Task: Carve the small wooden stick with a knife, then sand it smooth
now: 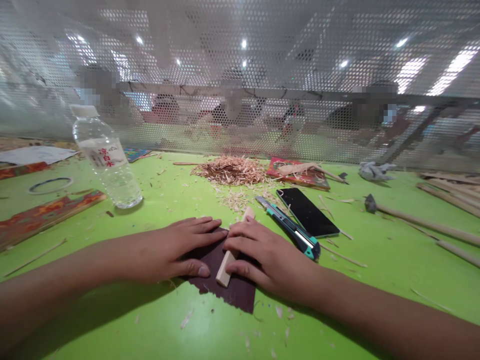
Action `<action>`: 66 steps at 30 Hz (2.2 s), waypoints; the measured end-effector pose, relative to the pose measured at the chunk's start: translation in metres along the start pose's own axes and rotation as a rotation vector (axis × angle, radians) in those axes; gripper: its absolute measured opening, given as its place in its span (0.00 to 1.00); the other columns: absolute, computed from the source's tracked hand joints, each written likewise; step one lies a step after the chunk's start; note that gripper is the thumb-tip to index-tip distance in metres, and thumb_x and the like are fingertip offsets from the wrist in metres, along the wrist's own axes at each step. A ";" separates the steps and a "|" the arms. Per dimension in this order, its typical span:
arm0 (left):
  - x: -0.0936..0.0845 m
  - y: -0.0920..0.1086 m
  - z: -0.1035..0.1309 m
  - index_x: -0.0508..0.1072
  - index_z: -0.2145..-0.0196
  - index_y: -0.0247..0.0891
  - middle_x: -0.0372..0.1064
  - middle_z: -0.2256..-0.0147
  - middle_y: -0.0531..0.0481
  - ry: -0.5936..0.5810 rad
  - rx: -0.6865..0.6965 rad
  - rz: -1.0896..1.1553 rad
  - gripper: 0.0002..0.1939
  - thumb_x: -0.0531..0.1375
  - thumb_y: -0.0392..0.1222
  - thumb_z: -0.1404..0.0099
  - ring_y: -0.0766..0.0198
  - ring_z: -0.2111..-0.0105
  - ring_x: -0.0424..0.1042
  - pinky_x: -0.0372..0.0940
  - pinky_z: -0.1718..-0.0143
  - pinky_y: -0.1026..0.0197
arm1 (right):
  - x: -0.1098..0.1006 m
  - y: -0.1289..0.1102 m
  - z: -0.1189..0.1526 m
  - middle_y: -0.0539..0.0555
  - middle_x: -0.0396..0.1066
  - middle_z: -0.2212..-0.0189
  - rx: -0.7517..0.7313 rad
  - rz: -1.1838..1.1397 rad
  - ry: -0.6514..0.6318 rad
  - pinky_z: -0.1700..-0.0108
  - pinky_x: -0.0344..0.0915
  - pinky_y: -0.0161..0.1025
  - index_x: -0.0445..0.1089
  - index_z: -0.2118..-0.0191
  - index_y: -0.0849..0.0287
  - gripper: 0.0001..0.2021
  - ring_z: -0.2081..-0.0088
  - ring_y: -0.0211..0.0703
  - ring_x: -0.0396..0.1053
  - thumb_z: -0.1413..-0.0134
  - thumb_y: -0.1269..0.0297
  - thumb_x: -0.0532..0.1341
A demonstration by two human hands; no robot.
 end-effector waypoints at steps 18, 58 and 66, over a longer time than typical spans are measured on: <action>0.000 0.000 0.000 0.52 0.27 0.37 0.44 0.28 0.37 0.009 0.004 0.006 0.37 0.58 0.55 0.24 0.44 0.28 0.45 0.46 0.31 0.45 | 0.002 0.001 0.001 0.61 0.71 0.45 0.005 -0.005 -0.019 0.27 0.45 0.58 0.71 0.46 0.59 0.13 0.40 0.50 0.66 0.29 0.59 0.58; 0.001 -0.001 0.000 0.50 0.26 0.38 0.43 0.27 0.37 -0.002 -0.005 0.014 0.38 0.58 0.55 0.24 0.44 0.28 0.44 0.45 0.30 0.45 | 0.002 0.000 0.000 0.61 0.72 0.46 0.008 -0.015 -0.024 0.28 0.46 0.59 0.70 0.46 0.58 0.12 0.39 0.51 0.66 0.28 0.60 0.57; -0.001 0.001 0.001 0.51 0.26 0.38 0.44 0.28 0.36 0.014 0.016 0.004 0.37 0.57 0.56 0.24 0.44 0.28 0.45 0.46 0.31 0.45 | 0.001 0.000 -0.002 0.62 0.73 0.47 0.001 -0.018 -0.002 0.28 0.48 0.60 0.72 0.47 0.58 0.12 0.41 0.51 0.68 0.29 0.60 0.58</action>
Point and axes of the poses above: each hand's wrist, its own z-axis away from the middle knuckle, its own x-axis out of the palm, y = z × x, the point moved 8 cm from there along -z, towards the middle knuckle
